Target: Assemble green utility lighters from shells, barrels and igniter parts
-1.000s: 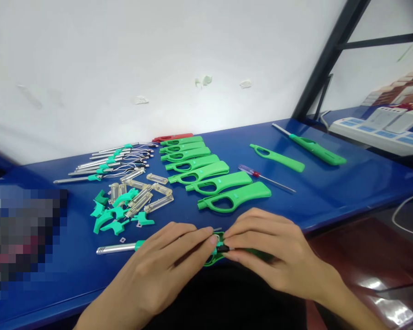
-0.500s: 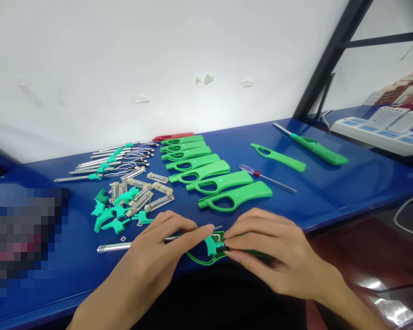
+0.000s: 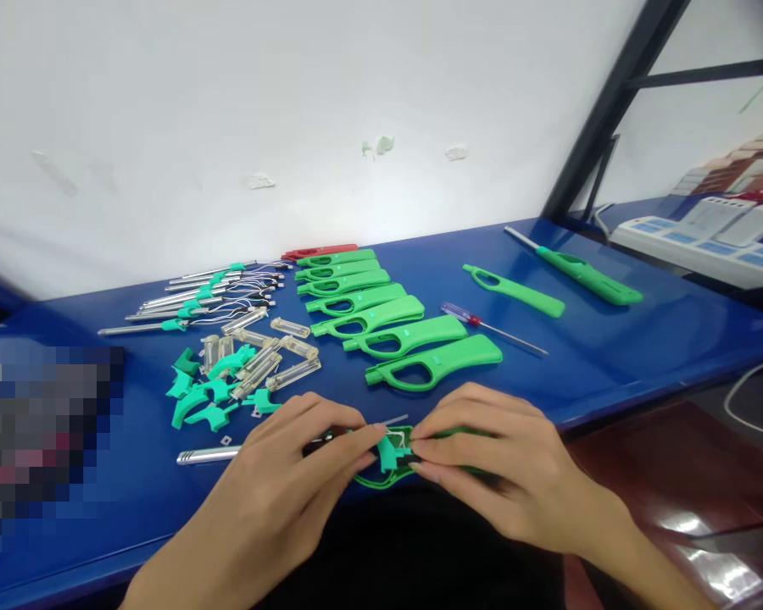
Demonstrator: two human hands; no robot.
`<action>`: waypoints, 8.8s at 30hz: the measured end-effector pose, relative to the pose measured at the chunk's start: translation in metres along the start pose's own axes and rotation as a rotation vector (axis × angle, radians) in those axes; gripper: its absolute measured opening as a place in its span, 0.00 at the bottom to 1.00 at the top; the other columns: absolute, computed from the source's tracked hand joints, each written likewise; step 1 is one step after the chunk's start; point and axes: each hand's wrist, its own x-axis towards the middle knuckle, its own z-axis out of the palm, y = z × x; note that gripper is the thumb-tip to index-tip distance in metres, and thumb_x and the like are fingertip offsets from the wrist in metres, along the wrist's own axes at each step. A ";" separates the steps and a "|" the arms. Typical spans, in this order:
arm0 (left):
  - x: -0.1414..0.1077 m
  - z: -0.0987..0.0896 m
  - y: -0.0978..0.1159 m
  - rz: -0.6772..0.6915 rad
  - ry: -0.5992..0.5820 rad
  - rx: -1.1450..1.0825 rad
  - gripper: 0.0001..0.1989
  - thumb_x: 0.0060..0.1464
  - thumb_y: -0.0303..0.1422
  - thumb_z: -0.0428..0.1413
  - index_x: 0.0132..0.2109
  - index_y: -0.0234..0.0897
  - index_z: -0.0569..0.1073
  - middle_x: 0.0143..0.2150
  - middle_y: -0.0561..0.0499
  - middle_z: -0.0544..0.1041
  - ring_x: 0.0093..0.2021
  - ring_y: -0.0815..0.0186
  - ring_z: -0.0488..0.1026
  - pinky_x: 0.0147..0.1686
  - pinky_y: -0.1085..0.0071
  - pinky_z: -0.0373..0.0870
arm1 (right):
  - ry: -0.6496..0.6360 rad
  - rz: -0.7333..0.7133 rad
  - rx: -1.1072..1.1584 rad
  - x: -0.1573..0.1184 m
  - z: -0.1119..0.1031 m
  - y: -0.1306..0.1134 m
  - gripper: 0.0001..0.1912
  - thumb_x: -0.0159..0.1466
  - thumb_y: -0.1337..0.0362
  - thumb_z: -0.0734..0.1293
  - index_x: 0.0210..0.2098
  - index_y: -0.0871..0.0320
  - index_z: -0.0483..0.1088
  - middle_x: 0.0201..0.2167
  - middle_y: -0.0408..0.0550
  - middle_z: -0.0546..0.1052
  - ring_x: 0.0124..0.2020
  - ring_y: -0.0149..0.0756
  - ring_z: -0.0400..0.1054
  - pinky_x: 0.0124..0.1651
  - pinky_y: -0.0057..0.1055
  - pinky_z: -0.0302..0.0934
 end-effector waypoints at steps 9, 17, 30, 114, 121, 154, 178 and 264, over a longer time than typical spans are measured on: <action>0.000 -0.001 0.005 -0.004 -0.027 -0.024 0.13 0.73 0.26 0.56 0.61 0.38 0.75 0.51 0.47 0.75 0.48 0.65 0.72 0.49 0.68 0.73 | -0.044 0.002 -0.028 -0.003 0.001 0.002 0.03 0.72 0.70 0.71 0.40 0.59 0.79 0.41 0.48 0.84 0.38 0.35 0.74 0.42 0.36 0.69; 0.002 0.000 0.007 -0.023 -0.030 -0.030 0.12 0.73 0.25 0.56 0.60 0.38 0.75 0.51 0.48 0.74 0.47 0.65 0.71 0.47 0.68 0.72 | -0.051 0.002 -0.061 -0.002 0.002 0.000 0.04 0.72 0.70 0.71 0.39 0.60 0.79 0.41 0.48 0.82 0.37 0.35 0.73 0.41 0.36 0.66; 0.002 -0.001 0.007 -0.084 -0.054 -0.060 0.13 0.74 0.26 0.55 0.61 0.41 0.74 0.52 0.50 0.72 0.49 0.68 0.71 0.50 0.71 0.71 | -0.044 0.022 -0.085 -0.005 0.003 -0.001 0.04 0.73 0.69 0.71 0.41 0.59 0.79 0.40 0.47 0.81 0.37 0.34 0.71 0.41 0.35 0.63; 0.009 0.003 0.013 0.209 -0.012 0.209 0.19 0.73 0.21 0.43 0.55 0.38 0.76 0.41 0.49 0.83 0.41 0.61 0.80 0.46 0.64 0.78 | -0.026 0.265 0.020 -0.004 -0.002 -0.003 0.13 0.68 0.64 0.77 0.52 0.48 0.79 0.41 0.40 0.83 0.42 0.35 0.75 0.46 0.30 0.72; 0.020 0.007 0.014 0.222 0.022 0.174 0.19 0.73 0.20 0.42 0.46 0.37 0.77 0.38 0.48 0.82 0.37 0.61 0.79 0.41 0.64 0.76 | -0.070 0.297 0.000 -0.001 -0.004 -0.004 0.13 0.68 0.63 0.77 0.52 0.48 0.79 0.40 0.42 0.83 0.42 0.37 0.74 0.46 0.32 0.72; 0.046 -0.016 0.000 0.684 -0.171 0.376 0.20 0.69 0.21 0.46 0.38 0.32 0.83 0.39 0.43 0.85 0.35 0.61 0.81 0.32 0.66 0.79 | -0.483 0.015 -0.487 0.014 -0.018 0.013 0.22 0.77 0.43 0.60 0.39 0.54 0.66 0.34 0.44 0.71 0.32 0.41 0.67 0.33 0.37 0.50; 0.035 -0.012 0.000 0.492 -0.259 0.421 0.16 0.75 0.26 0.46 0.61 0.32 0.73 0.44 0.48 0.80 0.38 0.60 0.77 0.30 0.63 0.69 | -0.403 0.039 -0.450 0.010 -0.014 0.015 0.25 0.79 0.43 0.55 0.37 0.54 0.67 0.33 0.43 0.69 0.31 0.39 0.64 0.35 0.37 0.51; 0.043 -0.017 -0.003 0.423 -0.249 0.391 0.19 0.73 0.21 0.39 0.50 0.35 0.74 0.42 0.48 0.79 0.30 0.65 0.73 0.32 0.69 0.69 | -0.465 0.145 -0.412 0.012 -0.015 0.011 0.22 0.75 0.41 0.63 0.38 0.53 0.68 0.34 0.43 0.69 0.32 0.40 0.66 0.36 0.36 0.51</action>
